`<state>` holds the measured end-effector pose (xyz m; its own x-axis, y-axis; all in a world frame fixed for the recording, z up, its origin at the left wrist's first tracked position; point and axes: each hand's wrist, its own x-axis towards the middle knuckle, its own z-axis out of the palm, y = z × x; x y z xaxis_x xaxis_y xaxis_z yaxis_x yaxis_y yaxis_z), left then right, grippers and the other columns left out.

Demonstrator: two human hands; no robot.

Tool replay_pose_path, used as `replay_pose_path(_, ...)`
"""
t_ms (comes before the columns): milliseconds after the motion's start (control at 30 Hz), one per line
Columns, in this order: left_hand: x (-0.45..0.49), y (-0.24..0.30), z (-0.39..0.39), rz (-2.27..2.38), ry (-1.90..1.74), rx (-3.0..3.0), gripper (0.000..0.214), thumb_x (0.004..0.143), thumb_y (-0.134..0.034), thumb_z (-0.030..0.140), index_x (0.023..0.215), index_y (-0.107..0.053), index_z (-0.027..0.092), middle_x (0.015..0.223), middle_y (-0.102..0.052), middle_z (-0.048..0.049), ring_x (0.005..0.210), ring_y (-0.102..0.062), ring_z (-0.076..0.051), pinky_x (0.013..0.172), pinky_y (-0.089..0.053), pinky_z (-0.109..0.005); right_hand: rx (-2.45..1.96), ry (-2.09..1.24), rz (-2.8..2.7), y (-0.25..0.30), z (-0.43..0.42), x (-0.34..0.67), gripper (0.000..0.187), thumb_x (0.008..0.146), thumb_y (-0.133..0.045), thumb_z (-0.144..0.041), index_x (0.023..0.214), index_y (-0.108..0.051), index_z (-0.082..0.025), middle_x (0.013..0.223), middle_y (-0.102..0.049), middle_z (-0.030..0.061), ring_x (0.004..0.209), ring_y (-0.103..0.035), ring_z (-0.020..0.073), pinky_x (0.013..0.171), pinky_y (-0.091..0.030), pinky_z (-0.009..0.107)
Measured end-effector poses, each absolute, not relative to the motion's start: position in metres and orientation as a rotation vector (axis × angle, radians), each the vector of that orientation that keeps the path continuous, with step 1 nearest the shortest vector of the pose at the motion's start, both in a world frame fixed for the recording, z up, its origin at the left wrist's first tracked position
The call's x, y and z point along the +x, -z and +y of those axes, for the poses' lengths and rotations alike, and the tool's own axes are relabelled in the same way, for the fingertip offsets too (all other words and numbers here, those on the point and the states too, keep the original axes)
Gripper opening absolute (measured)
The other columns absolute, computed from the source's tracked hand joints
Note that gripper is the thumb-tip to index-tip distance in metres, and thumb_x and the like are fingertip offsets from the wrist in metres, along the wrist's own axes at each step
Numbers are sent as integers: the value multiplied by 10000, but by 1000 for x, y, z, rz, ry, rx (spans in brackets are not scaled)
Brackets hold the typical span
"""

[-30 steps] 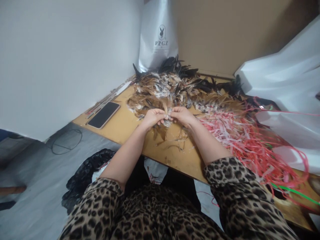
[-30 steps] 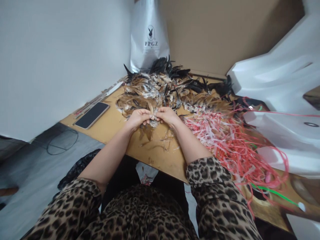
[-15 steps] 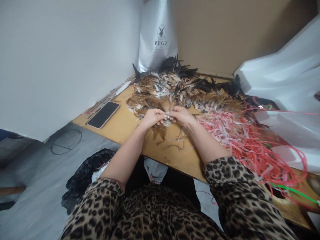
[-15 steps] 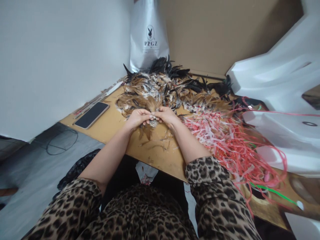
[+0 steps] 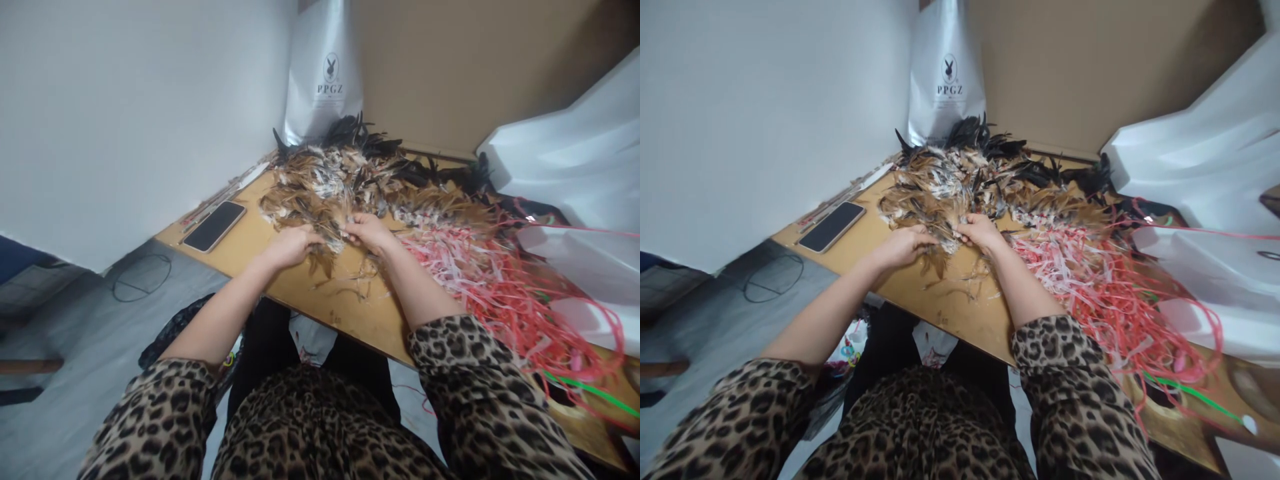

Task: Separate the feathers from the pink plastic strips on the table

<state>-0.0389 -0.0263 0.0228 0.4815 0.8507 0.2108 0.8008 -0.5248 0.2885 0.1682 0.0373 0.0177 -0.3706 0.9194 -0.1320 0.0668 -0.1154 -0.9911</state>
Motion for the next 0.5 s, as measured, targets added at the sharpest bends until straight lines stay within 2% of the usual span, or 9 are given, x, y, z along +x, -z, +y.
replay_pose_path(133,-34,-25,-28,1417,-368,2631,256,764,-482,183,902,-684,261,896,-598,-27,790,-577,-145,716,-434,-255,-1132,-1539,-1515,-19,35,169,211,602,-714,-250,600,-537,-133,484,-552,-26,344,-388,26,310,-276,141)
replay_pose_path(300,-41,-17,-21,1286,-860,2341,103,720,-570,214,757,-652,164,873,-614,-56,817,-573,-142,752,-441,-261,-1133,-1532,-1521,-18,35,169,250,591,-736,-289,604,-542,-132,504,-573,-18,350,-393,25,312,-281,140)
replay_pose_path(333,-43,-16,-20,1298,-968,2193,99,700,-597,231,742,-638,151,846,-622,-58,762,-575,-134,704,-448,-252,-1132,-1534,-1522,-18,35,169,259,592,-738,-301,612,-543,-133,510,-578,-16,350,-393,26,314,-281,142)
replay_pose_path(400,-43,-14,-18,1388,-1148,1794,152,675,-635,279,713,-601,135,661,-607,-33,567,-542,-104,557,-431,-224,-1130,-1536,-1517,-18,35,167,269,597,-737,-318,632,-542,-136,527,-586,-11,354,-394,28,316,-277,147)
replay_pose_path(500,-36,-15,-18,1481,-1162,1389,237,652,-667,345,675,-560,136,474,-547,2,374,-445,-73,408,-352,-191,-1159,-1504,-1547,-21,34,166,267,624,-711,-341,645,-529,-147,502,-557,-25,356,-387,34,328,-273,154)
